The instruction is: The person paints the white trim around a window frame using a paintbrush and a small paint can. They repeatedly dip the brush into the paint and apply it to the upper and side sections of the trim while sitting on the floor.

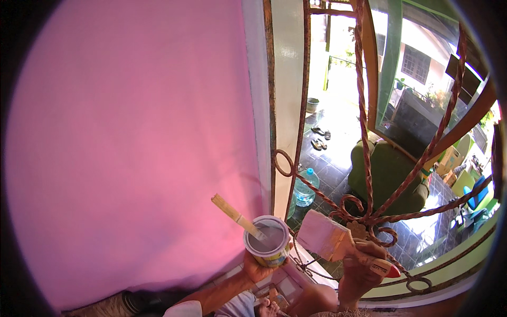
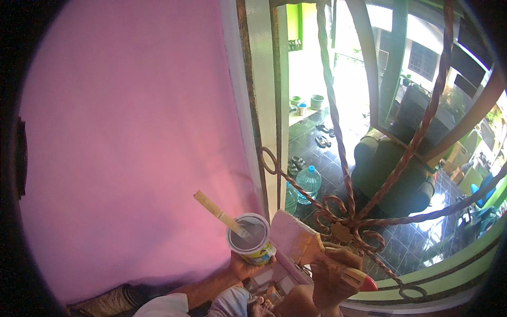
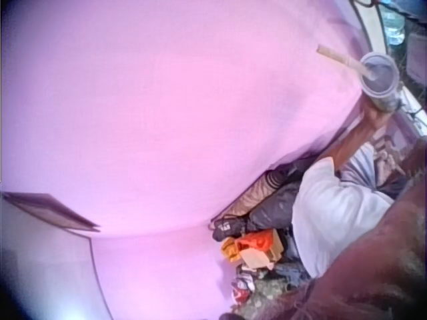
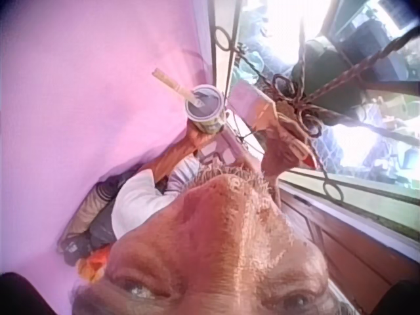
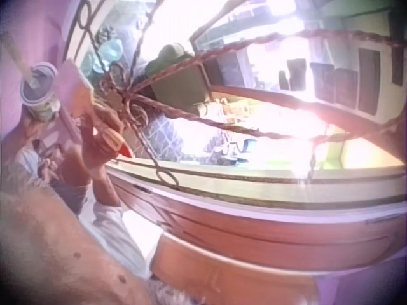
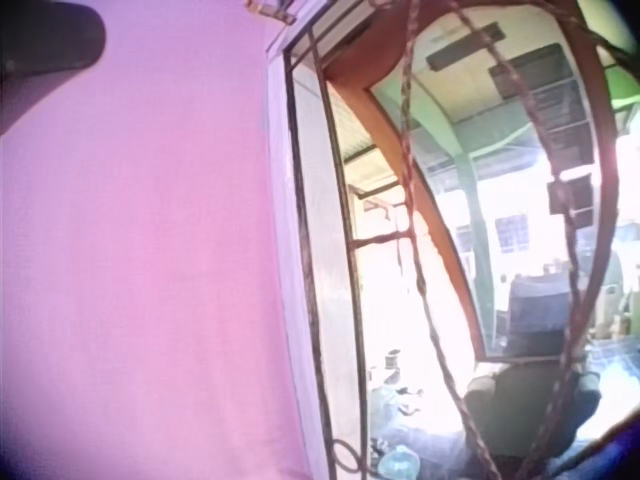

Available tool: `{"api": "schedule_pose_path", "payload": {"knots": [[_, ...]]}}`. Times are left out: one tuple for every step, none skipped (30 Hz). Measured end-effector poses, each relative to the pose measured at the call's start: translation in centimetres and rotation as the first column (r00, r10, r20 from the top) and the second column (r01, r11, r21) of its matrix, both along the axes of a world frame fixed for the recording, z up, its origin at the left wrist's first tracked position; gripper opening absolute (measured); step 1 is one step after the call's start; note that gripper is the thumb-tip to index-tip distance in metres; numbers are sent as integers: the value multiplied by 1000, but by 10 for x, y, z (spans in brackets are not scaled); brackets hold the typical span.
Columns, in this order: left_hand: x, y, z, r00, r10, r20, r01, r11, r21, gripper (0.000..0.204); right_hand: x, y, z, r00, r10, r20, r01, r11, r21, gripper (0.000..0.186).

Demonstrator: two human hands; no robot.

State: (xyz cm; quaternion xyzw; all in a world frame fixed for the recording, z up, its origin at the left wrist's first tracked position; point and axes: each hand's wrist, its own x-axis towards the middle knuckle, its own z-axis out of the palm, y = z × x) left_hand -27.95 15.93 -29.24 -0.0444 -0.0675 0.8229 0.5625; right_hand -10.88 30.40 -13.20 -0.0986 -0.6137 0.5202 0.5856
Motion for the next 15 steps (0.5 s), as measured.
{"api": "schedule_pose_path", "payload": {"knots": [[1,-4,-1,1000,4,-23,-4,1000,-19,64,4,-2,3,1000,18,-1,-18,1000,-5,43],[-2,4,3,999,-22,-43,22,1000,-3,66,7,-2,5,1000,0,-6,0,1000,4,42],[-7,9,1,997,-51,-61,52,999,11,68,8,-2,10,999,-8,-52,8,1000,3,41],[-14,19,-11,994,-79,-71,83,995,50,73,8,-2,16,995,-21,-97,21,1000,1,39],[-13,16,-14,993,-85,-81,90,994,62,75,11,-2,17,998,-38,-50,41,998,57,39],[-11,18,-21,992,-92,-85,99,992,77,78,15,0,16,998,-65,-3,65,991,114,40],[-10,8,-7,990,-74,-117,81,995,57,78,20,1,21,998,-57,22,52,986,161,40],[-8,0,1,986,-60,-156,66,997,32,78,24,3,26,998,-6,56,-5,984,180,40],[-7,-10,5,980,-52,-190,54,999,4,78,29,5,30,995,42,93,-60,979,196,39],[-11,-10,12,967,-66,-248,68,998,-2,78,31,5,34,991,58,118,-85,967,239,38],[-15,-8,18,954,-87,-288,91,996,0,77,29,2,44,989,6,150,-49,958,282,37],[-17,-3,22,953,-110,-281,112,994,-6,77,28,6,49,991,5,132,-45,953,301,36],[-17,-2,24,953,-129,-276,131,991,-14,77,26,11,54,993,7,114,-43,947,318,36],[-18,-3,24,953,-149,-264,148,989,-23,76,24,15,61,995,10,102,-44,942,333,35],[-23,3,21,943,-153,-297,166,986,19,76,18,21,66,994,-47,97,3,910,415,34]]}}
